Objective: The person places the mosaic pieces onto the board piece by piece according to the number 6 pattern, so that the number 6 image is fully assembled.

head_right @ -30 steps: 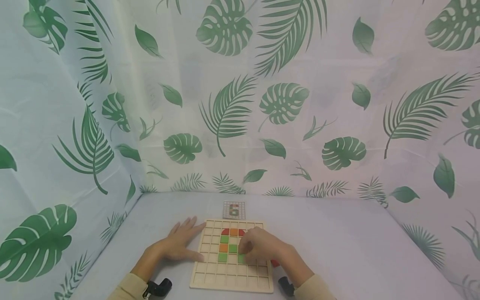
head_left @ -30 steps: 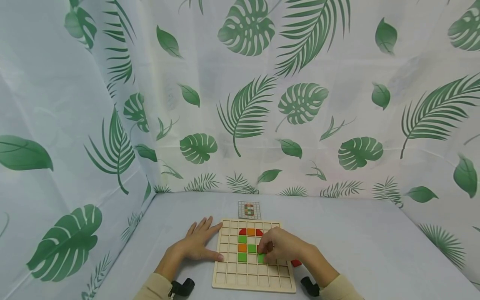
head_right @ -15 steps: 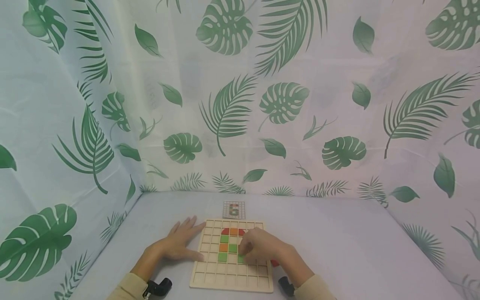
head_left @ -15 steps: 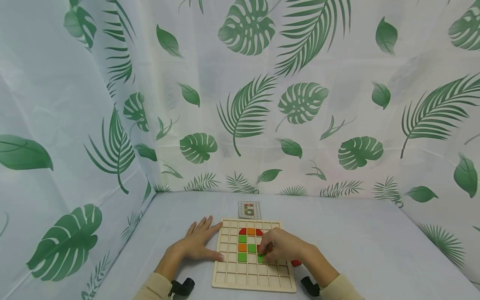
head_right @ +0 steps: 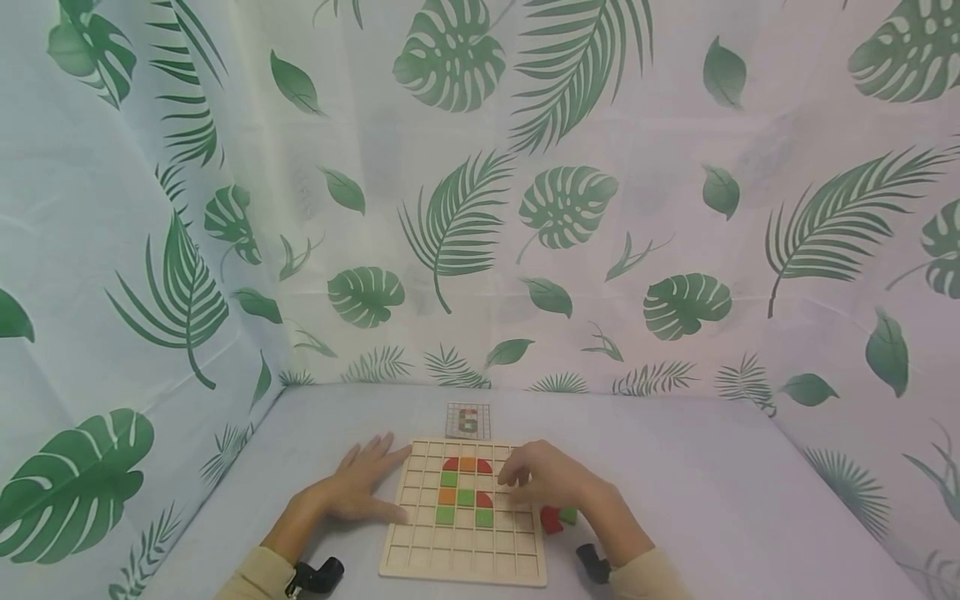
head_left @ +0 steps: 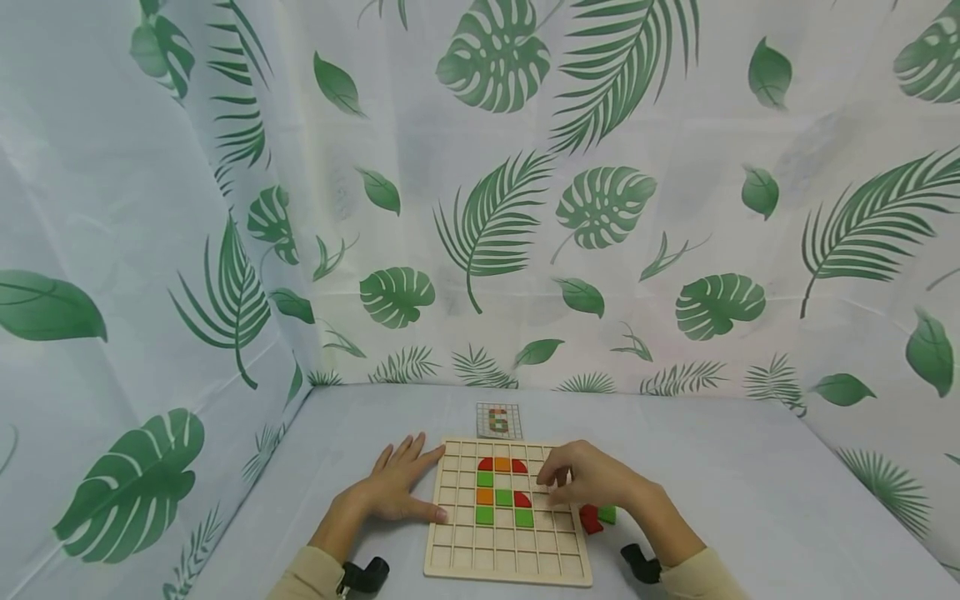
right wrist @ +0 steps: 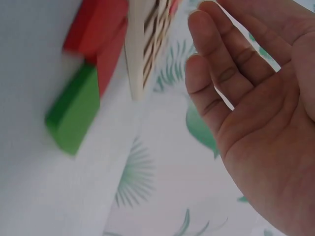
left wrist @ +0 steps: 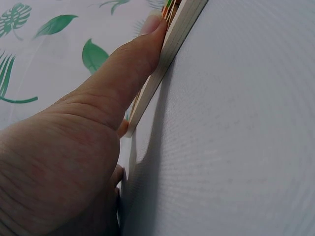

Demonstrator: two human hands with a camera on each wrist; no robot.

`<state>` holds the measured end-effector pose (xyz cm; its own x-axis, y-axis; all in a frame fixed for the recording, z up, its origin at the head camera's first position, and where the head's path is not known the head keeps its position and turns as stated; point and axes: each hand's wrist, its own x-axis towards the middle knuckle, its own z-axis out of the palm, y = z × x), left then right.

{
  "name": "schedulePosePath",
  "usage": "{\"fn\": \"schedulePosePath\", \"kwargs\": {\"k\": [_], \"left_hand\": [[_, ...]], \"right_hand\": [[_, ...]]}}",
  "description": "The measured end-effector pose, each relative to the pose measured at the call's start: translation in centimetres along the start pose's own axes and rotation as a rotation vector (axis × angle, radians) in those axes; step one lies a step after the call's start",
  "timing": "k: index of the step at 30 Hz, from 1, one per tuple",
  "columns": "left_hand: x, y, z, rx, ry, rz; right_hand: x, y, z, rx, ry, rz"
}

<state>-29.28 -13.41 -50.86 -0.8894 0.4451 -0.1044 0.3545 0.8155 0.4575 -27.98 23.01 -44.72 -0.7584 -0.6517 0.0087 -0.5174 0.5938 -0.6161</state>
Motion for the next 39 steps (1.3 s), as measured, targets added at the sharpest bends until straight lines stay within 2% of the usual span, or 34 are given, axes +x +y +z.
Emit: {"fn": "schedulePosePath", "kwargs": {"k": [8,11,22,32,39], "left_hand": [[-0.2,0.2,-0.2,-0.011,-0.002,0.009],[-0.2,0.2,-0.3,-0.013,-0.001,0.01],[-0.3,0.3,-0.5,-0.024,-0.005,0.012],[-0.2,0.1,-0.3,-0.023,-0.005,0.018],[-0.2,0.1,-0.3,-0.027,-0.007,0.022]], "right_hand": [[-1.7,1.4,-1.6,-0.026,-0.007,0.087],[-2.1,2.0,-2.0,-0.027,-0.02,0.095],[-2.6,3.0,-1.8,0.038,-0.109,0.224],[-2.7,3.0,-2.1,0.049,-0.147,0.252],[-2.5,3.3,-1.8,0.029,-0.14,0.268]]}}
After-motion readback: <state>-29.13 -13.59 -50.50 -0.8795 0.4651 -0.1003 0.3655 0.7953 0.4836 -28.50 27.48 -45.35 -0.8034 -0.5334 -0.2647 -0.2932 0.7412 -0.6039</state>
